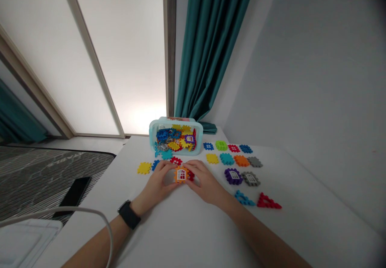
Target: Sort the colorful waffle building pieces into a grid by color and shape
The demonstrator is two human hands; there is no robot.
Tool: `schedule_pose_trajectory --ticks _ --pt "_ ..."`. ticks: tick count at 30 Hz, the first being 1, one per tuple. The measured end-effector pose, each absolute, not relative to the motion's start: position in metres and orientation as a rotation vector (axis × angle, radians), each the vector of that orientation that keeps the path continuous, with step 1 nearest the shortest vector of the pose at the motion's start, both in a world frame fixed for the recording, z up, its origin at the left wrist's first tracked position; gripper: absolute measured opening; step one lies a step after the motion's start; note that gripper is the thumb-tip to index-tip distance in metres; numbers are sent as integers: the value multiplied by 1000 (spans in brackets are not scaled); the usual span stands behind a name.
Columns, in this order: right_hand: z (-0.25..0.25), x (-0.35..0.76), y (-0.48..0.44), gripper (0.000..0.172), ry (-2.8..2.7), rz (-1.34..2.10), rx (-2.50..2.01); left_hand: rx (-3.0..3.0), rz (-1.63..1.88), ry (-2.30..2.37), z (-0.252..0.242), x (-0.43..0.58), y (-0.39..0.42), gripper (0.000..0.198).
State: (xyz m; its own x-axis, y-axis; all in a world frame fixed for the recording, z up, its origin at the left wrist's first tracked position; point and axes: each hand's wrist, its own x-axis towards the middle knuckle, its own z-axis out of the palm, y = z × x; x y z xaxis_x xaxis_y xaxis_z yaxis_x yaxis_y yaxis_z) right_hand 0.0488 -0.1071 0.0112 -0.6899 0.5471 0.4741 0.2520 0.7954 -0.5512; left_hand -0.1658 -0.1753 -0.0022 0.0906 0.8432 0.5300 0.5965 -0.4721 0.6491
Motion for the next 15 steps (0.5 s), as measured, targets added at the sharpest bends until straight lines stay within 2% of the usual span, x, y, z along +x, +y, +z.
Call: schedule_pose_trajectory --ticks 8,15 --pt "31 67 -104 43 -2522 223 -434 2134 1276 1445 -1 -157 -175 41" --pt "32 106 -98 32 -2531 141 -511 2294 1099 1488 10 -122 -159 40"
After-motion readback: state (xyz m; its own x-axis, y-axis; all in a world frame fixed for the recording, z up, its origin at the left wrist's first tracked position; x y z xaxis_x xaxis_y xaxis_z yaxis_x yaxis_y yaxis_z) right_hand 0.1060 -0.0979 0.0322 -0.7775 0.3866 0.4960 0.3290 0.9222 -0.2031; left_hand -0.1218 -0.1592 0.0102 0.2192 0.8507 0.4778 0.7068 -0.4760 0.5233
